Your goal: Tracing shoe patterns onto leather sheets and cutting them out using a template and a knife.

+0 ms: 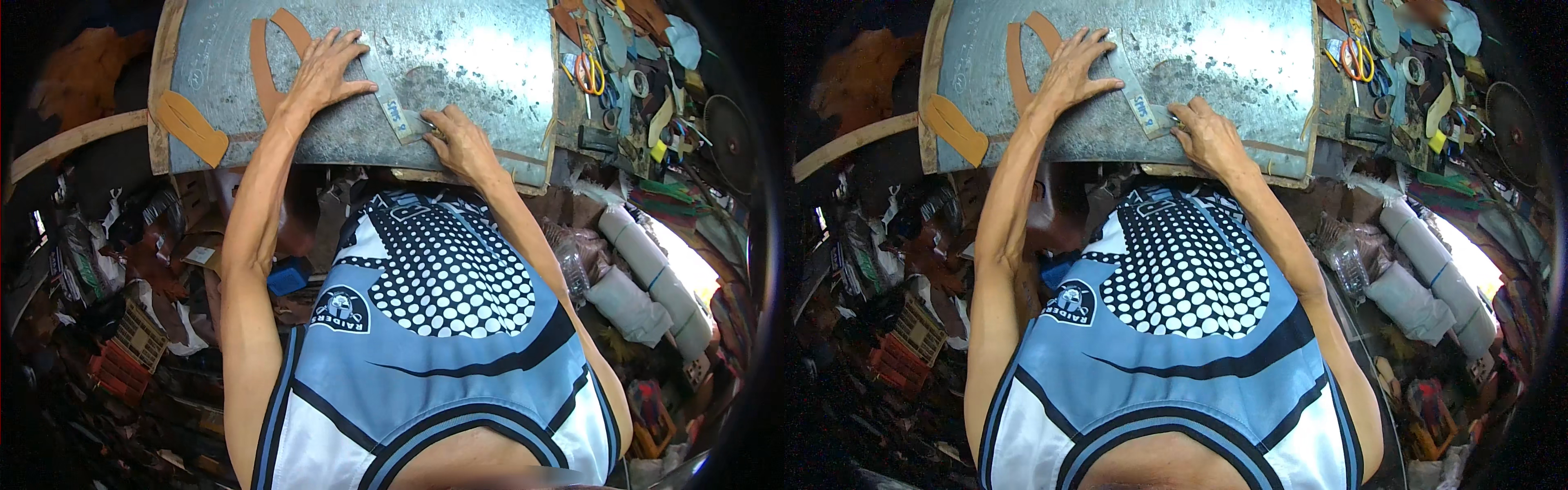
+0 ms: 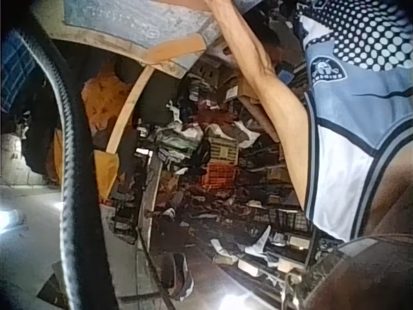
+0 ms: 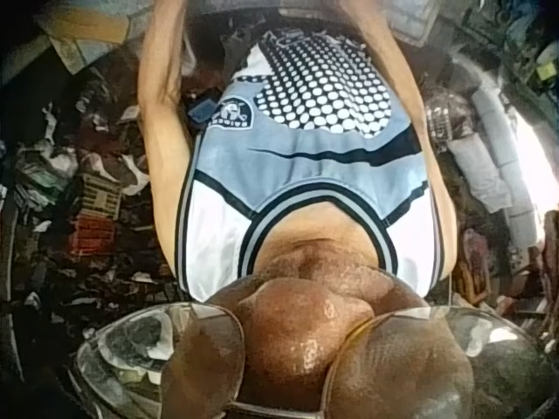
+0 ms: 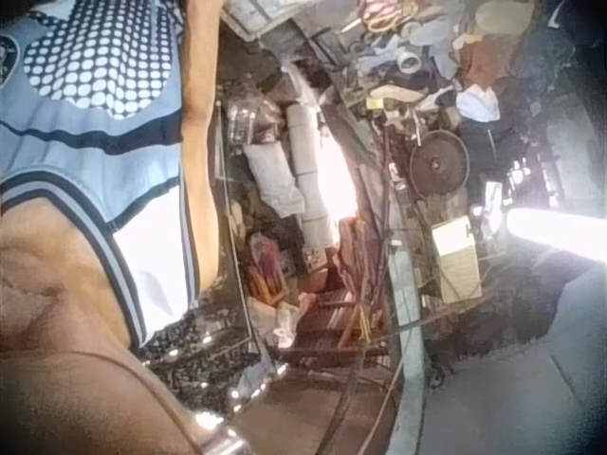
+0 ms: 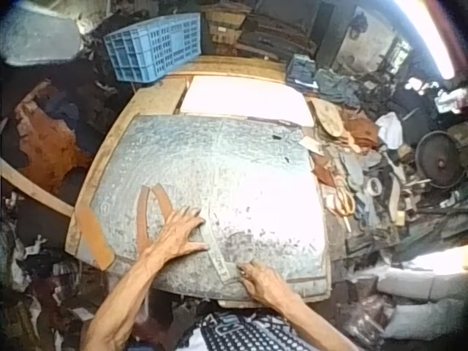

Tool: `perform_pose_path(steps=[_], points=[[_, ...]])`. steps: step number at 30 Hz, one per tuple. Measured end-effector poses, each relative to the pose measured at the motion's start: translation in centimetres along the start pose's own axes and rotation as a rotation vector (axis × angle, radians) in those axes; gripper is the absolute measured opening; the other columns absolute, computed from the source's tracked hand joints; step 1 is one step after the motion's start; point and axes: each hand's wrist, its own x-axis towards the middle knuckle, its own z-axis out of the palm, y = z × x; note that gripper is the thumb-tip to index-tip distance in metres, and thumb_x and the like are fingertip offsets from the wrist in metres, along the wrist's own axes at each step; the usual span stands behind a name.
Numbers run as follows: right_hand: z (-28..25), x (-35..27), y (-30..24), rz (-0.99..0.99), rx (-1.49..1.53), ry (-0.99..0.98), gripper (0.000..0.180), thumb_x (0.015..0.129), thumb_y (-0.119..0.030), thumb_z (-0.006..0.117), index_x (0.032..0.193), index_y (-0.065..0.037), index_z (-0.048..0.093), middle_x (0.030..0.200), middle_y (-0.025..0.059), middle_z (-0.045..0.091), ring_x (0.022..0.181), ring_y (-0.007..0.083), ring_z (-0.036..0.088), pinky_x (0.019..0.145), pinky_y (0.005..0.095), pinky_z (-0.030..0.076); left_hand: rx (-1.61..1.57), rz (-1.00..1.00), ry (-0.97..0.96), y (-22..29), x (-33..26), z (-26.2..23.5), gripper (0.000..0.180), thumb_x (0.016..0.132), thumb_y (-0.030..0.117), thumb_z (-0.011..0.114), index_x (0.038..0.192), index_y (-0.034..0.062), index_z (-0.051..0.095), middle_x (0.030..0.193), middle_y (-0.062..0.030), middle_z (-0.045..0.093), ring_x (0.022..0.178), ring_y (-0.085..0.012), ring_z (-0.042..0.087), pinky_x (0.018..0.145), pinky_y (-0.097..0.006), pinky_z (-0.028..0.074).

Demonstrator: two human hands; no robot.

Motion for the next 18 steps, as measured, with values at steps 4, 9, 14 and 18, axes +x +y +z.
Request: perform_pose_path(steps=[4, 9, 14, 18], points=[[0.15, -0.08, 0.19, 0.009, 0.017, -0.009, 0.037, 0.086, -0.014, 0.068, 0.121, -0.007, 0.060, 0.099, 0.0162, 0.058, 0.083, 0.0375, 0.064, 0.071, 0.0467, 0.054, -0.034, -0.036, -0.033, 0.59, 0.11, -0.15, 0.077, 0.066, 0.061, 0.078, 0.126, 0.0149, 0.063, 0.150, -0.0090, 0.043, 0.144, -0.0348, 0.030, 0.118, -0.056, 0.022], [-0.23, -0.09, -0.38, 0.036, 0.014, -0.053, 0.037, 0.087, -0.015, 0.068, 0.122, -0.006, 0.060, 0.100, 0.0162, 0.057, 0.083, 0.0378, 0.064, 0.072, 0.0469, 0.054, -0.039, -0.059, -0.073, 0.67, 0.05, -0.45, 0.076, 0.066, 0.062, 0.078, 0.125, 0.0161, 0.063, 0.151, -0.0083, 0.043, 0.144, -0.0349, 0.029, 0.118, -0.056, 0.022], [-0.21, -0.14, -0.48, 0.063, 0.002, -0.071, 0.038, 0.087, -0.016, 0.068, 0.123, -0.006, 0.059, 0.100, 0.0167, 0.057, 0.084, 0.0378, 0.064, 0.073, 0.0467, 0.054, -0.064, -0.052, -0.039, 0.74, -0.01, -0.17, 0.075, 0.067, 0.062, 0.078, 0.124, 0.0170, 0.064, 0.151, -0.0080, 0.043, 0.145, -0.0350, 0.028, 0.118, -0.057, 0.021], [-0.18, -0.17, -0.43, 0.056, 0.009, -0.062, 0.037, 0.088, -0.017, 0.067, 0.123, -0.006, 0.059, 0.101, 0.0174, 0.057, 0.085, 0.0382, 0.064, 0.073, 0.0471, 0.054, -0.083, -0.041, -0.009, 0.65, -0.08, -0.03, 0.073, 0.065, 0.060, 0.080, 0.122, 0.0158, 0.065, 0.149, -0.0083, 0.045, 0.144, -0.0361, 0.030, 0.117, -0.057, 0.022]])
